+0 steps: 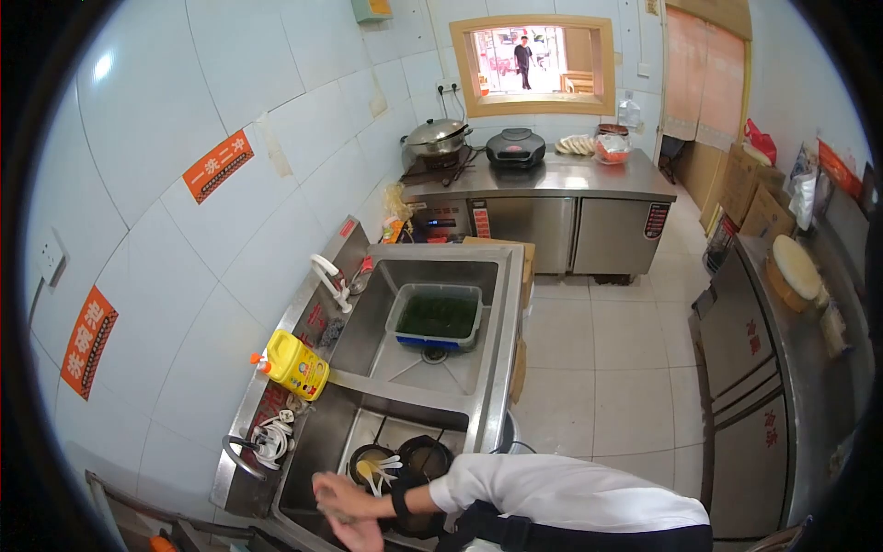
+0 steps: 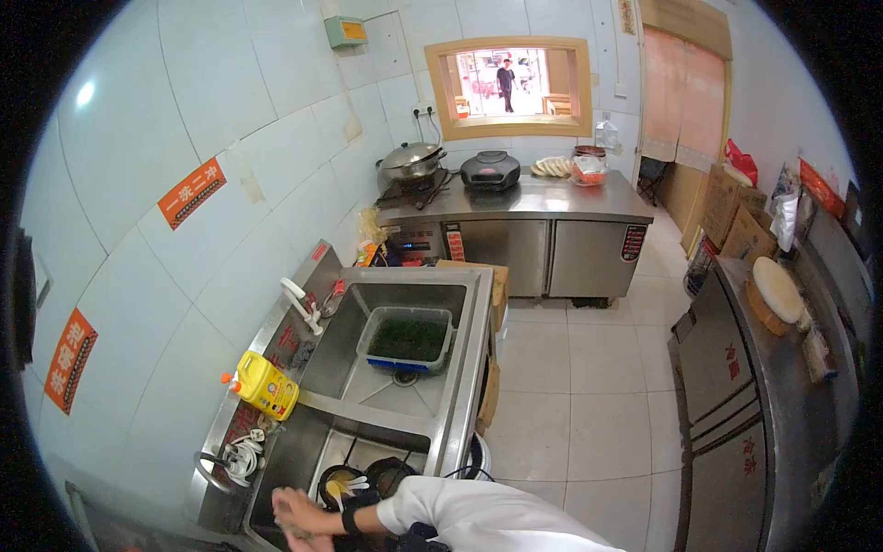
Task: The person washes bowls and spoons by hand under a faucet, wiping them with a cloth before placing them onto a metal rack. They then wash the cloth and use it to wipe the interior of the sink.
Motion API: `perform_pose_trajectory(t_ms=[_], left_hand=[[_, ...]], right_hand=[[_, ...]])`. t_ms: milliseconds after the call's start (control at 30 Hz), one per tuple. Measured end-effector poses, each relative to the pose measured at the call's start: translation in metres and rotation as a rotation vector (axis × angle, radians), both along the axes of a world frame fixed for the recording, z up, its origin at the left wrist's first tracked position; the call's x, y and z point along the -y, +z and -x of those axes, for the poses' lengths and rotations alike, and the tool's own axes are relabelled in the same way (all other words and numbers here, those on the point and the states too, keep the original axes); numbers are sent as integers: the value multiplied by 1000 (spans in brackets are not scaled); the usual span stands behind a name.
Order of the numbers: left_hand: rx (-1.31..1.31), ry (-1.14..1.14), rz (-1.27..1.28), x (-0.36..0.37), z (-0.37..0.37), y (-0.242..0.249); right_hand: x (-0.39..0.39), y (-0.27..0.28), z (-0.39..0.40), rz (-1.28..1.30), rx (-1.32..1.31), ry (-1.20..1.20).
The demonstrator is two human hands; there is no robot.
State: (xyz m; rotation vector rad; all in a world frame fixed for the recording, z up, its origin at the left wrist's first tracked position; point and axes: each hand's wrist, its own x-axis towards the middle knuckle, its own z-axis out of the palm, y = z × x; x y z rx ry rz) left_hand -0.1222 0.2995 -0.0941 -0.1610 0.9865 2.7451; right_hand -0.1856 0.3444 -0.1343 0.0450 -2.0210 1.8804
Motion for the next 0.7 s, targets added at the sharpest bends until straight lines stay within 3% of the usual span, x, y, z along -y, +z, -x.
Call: perform_pose_trajectory(t_ms=[33, 167, 267, 300, 333, 400, 433, 533, 600, 633, 667, 700], left_hand=[[-24, 2, -25, 6, 6, 3], [-55, 34, 95, 9, 6, 9], [-45, 29, 240, -9, -6, 5], [-42, 28, 245, -11, -5, 6], [-38, 30, 224, -7, -3, 6], [-54, 41, 118, 7, 9, 6], [-61, 37, 74, 14, 12, 8], [-77, 33, 104, 12, 13, 10], [-85, 32, 205, 4, 4, 7], [-87, 32, 265, -3, -1, 6], [-95, 32, 317, -6, -6, 4], [-116, 37, 348, -7, -8, 0]], right_hand=[[-3, 11, -20, -122, -212, 67], [0, 19, -49, -391, -479, 251], [-19, 25, -9, 109, 211, 396], [-26, 31, -4, 185, 102, 227], [-22, 29, -6, 185, 102, 227], [-11, 22, -12, -89, -145, 191], [6, 24, -21, -90, -146, 189], [73, 48, -60, -199, 38, -465], [11, -4, -23, -392, -15, 284], [-13, 15, -5, -207, -27, 328], [-16, 25, -1, -205, -27, 330], [-15, 31, 2, -165, -107, 138]])
